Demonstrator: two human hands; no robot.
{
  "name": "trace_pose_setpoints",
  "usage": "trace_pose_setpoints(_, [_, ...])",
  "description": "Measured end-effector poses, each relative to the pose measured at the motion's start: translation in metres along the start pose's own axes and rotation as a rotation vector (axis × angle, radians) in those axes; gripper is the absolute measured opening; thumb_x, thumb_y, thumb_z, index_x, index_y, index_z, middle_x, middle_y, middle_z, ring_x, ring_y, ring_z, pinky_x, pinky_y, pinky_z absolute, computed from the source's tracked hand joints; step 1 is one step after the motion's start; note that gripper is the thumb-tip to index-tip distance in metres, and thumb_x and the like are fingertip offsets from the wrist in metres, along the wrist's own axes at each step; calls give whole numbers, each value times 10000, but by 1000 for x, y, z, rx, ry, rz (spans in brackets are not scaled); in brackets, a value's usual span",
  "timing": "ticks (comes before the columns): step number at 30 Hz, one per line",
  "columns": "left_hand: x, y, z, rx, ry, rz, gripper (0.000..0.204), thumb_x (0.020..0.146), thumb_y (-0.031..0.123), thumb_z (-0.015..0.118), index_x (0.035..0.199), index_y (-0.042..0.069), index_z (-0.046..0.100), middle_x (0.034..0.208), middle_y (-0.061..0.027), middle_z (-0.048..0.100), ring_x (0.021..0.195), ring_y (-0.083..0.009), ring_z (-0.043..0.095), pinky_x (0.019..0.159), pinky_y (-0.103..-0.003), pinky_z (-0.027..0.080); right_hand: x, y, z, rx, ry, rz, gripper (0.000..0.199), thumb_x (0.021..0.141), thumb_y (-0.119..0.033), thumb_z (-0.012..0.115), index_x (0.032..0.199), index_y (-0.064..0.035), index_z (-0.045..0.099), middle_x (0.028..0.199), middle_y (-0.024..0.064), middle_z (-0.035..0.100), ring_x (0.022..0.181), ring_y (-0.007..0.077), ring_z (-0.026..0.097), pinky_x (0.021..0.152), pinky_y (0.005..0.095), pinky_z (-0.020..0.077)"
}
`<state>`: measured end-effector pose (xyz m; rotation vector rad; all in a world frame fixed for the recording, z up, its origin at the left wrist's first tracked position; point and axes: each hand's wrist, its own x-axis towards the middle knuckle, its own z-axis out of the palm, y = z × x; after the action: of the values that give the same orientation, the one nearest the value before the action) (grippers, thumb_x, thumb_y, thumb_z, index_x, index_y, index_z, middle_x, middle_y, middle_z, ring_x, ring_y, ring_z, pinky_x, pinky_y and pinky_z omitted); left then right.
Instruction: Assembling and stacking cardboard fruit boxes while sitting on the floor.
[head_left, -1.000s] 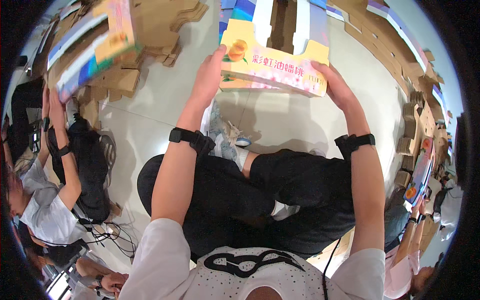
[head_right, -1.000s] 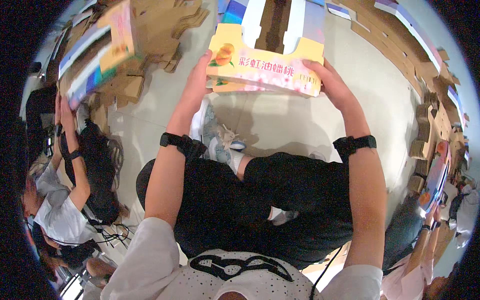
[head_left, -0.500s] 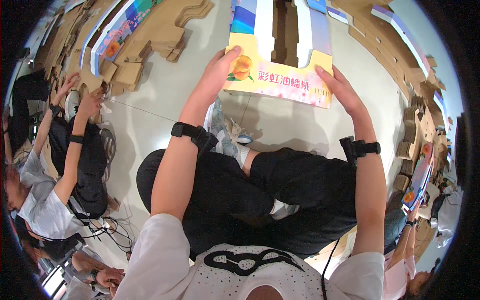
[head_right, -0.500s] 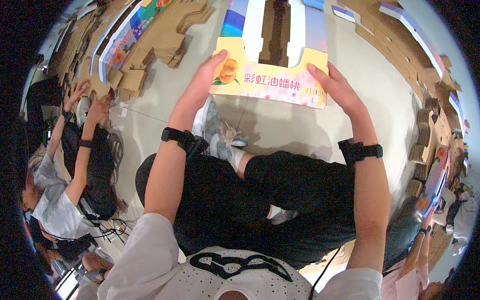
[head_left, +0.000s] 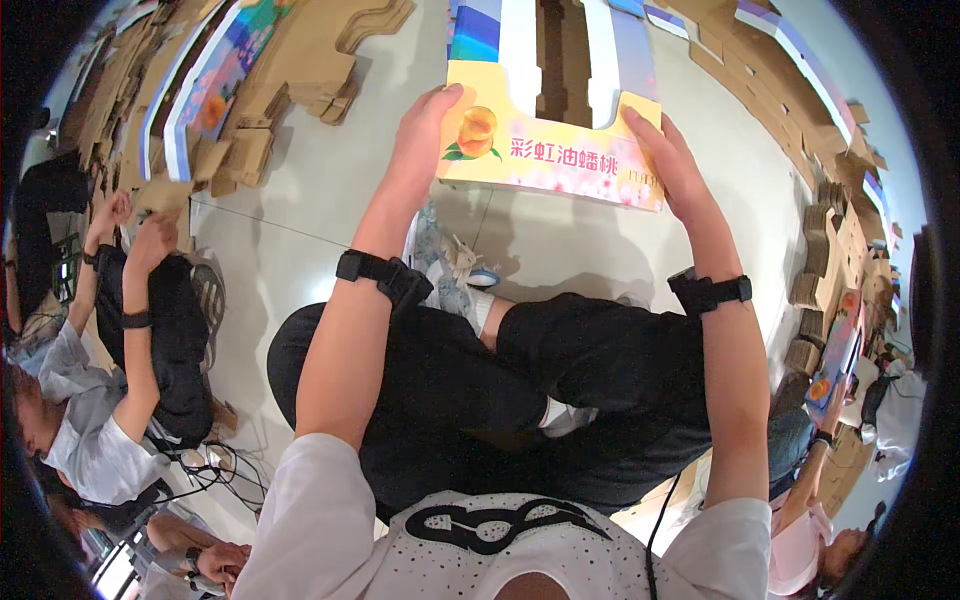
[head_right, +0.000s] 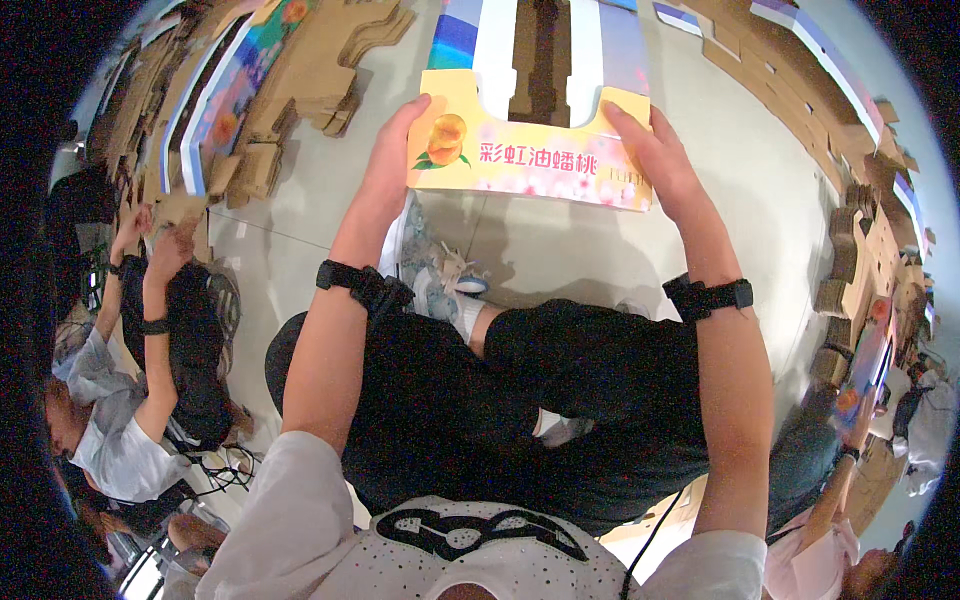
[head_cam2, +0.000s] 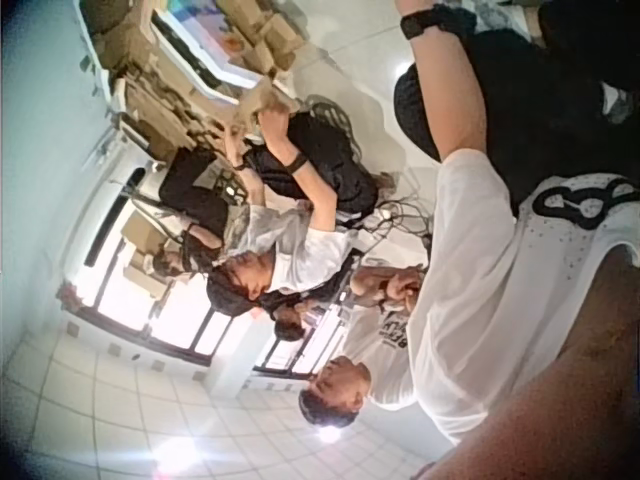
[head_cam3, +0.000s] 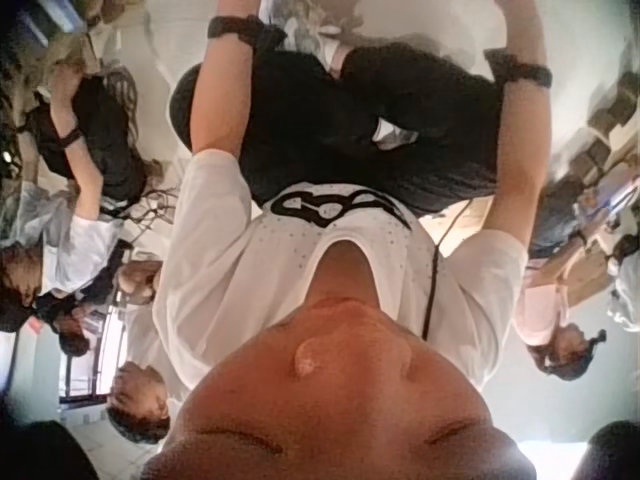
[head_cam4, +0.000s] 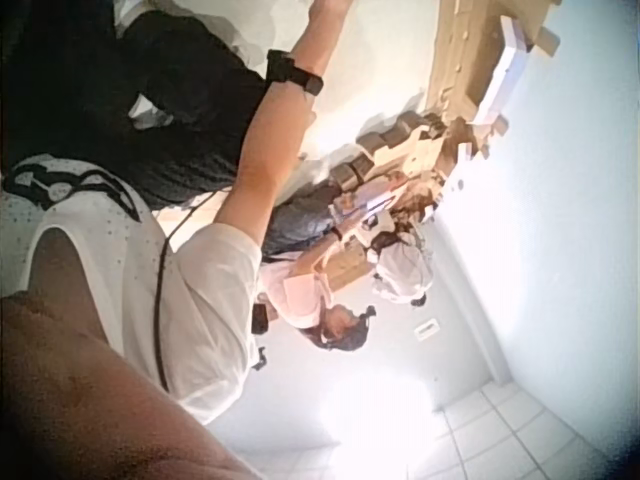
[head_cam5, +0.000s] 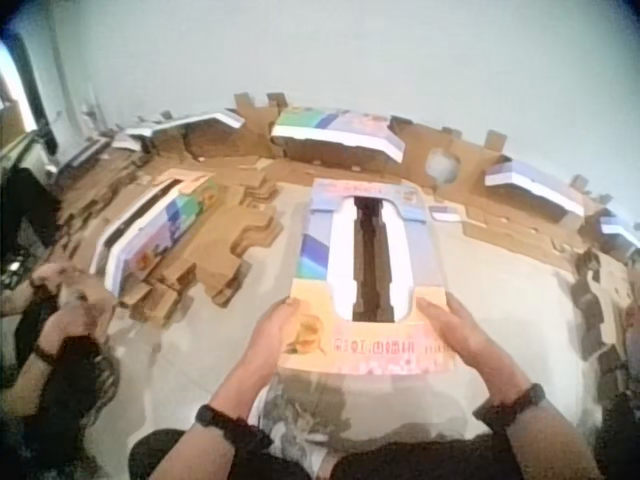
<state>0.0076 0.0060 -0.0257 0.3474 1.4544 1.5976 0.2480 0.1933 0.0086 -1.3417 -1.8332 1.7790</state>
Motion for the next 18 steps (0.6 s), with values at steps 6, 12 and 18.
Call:
trace_pose_setpoints(6, [-2, 3, 8, -50, 3, -55, 517, 965, 472, 472, 1226, 37, 573, 1143, -81, 650, 1010, -180, 646, 884, -320, 506, -6, -11, -3, 8, -54, -111, 718, 895, -457, 661, 1361, 44, 445, 1156, 116, 628, 928, 146, 651, 823, 273, 522])
trace_pose_setpoints(12, [-10, 4, 14, -7, 66, -58, 527, 959, 494, 464, 1236, 59, 573, 1153, -84, 633, 1030, -183, 633, 883, -328, 503, -1, -3, 0, 103, -138, 49, 740, 893, -473, 656, 1369, 45, 423, 1144, 112, 628, 955, 151, 644, 826, 281, 523])
trace_pose_setpoints(18, [-13, 16, 12, -45, 49, -97, 515, 963, 483, 471, 1237, 58, 569, 1117, -71, 642, 989, -182, 642, 860, -324, 512, -14, -12, 1, -92, -132, 40, 767, 888, -528, 641, 1363, 41, 445, 1175, 132, 631, 1007, 168, 636, 899, 297, 495])
